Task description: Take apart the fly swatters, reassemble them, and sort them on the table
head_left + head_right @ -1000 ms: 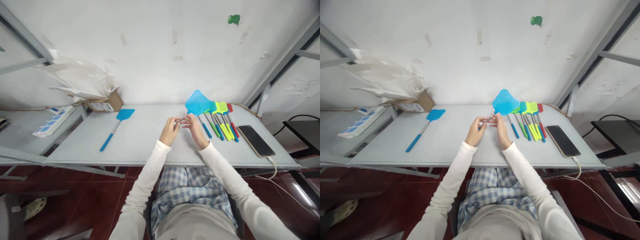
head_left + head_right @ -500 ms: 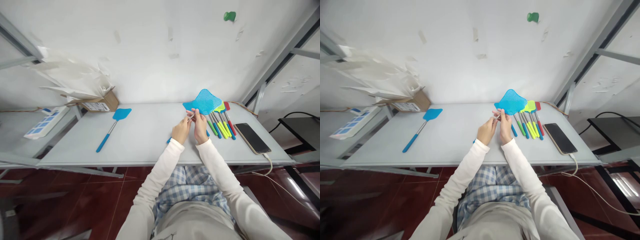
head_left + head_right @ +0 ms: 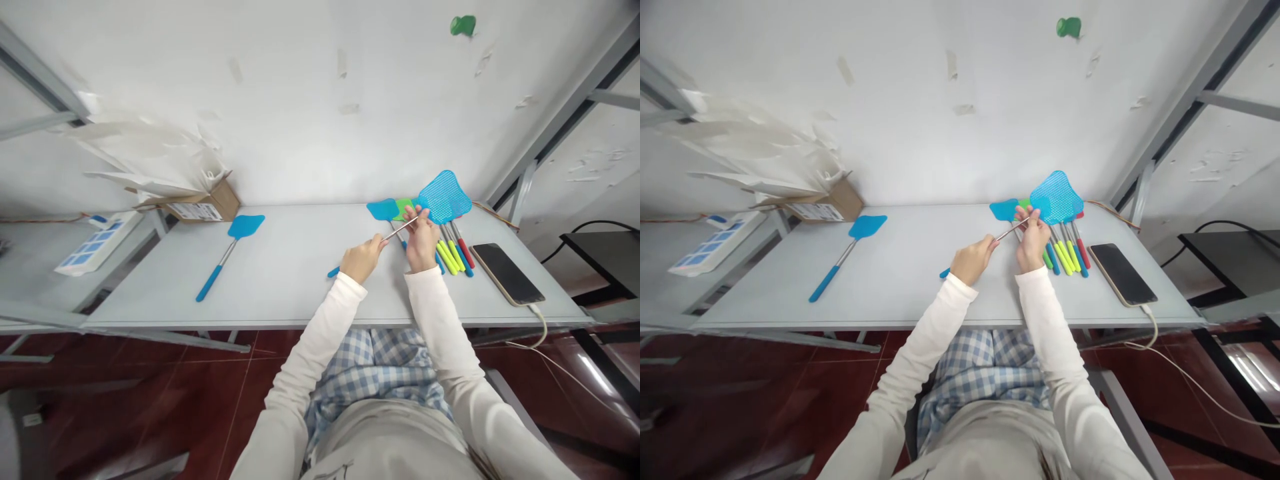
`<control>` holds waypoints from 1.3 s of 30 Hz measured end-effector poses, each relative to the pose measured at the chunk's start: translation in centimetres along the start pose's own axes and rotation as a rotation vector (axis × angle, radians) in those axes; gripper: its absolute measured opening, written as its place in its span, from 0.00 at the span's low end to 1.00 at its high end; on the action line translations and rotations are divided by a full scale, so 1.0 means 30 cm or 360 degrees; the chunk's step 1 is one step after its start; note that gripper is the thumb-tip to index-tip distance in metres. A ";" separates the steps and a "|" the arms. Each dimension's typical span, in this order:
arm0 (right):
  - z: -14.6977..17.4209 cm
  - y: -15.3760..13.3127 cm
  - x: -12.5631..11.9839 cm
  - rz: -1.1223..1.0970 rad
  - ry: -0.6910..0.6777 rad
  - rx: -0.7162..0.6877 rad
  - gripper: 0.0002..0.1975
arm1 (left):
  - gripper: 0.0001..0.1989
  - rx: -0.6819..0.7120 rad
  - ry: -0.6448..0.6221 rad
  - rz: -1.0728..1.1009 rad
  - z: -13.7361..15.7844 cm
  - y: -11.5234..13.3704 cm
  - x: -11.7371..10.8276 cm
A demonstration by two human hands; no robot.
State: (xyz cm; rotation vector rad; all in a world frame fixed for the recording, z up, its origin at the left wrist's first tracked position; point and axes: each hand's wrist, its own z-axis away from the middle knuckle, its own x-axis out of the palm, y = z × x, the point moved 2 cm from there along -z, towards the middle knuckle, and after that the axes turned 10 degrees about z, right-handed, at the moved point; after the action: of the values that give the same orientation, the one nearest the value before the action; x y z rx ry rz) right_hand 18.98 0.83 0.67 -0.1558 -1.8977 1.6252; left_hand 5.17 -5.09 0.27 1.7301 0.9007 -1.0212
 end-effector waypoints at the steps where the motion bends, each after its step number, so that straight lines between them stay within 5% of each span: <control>1: -0.023 -0.009 -0.019 -0.0007 0.0028 0.0006 0.14 | 0.23 0.0011 -0.0015 -0.0022 0.011 -0.012 -0.006; 8: -0.053 -0.043 -0.097 -0.0038 -0.0015 -0.0002 0.14 | 0.20 0.0032 -0.0111 -0.0014 0.095 -0.102 -0.046; 17: 0.069 -0.087 -0.012 0.0012 -0.0164 -0.0129 0.21 | 0.17 -0.0077 0.0040 0.0284 0.073 -0.074 -0.085; 24: 0.165 -0.099 0.033 0.0052 -0.0330 -0.0170 0.24 | 0.21 -0.0068 -0.0059 0.0096 0.052 -0.029 -0.065; 39: -0.042 -0.125 -0.119 -0.0149 -0.0066 -0.0155 0.18 | 0.23 0.0073 -0.0092 -0.0221 0.121 -0.170 -0.111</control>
State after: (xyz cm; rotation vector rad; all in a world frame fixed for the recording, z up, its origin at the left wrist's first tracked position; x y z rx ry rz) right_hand 23.62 -0.66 2.84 -0.0731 -1.9865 1.4858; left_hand -1.54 -7.29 0.70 1.6855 0.9777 -1.1851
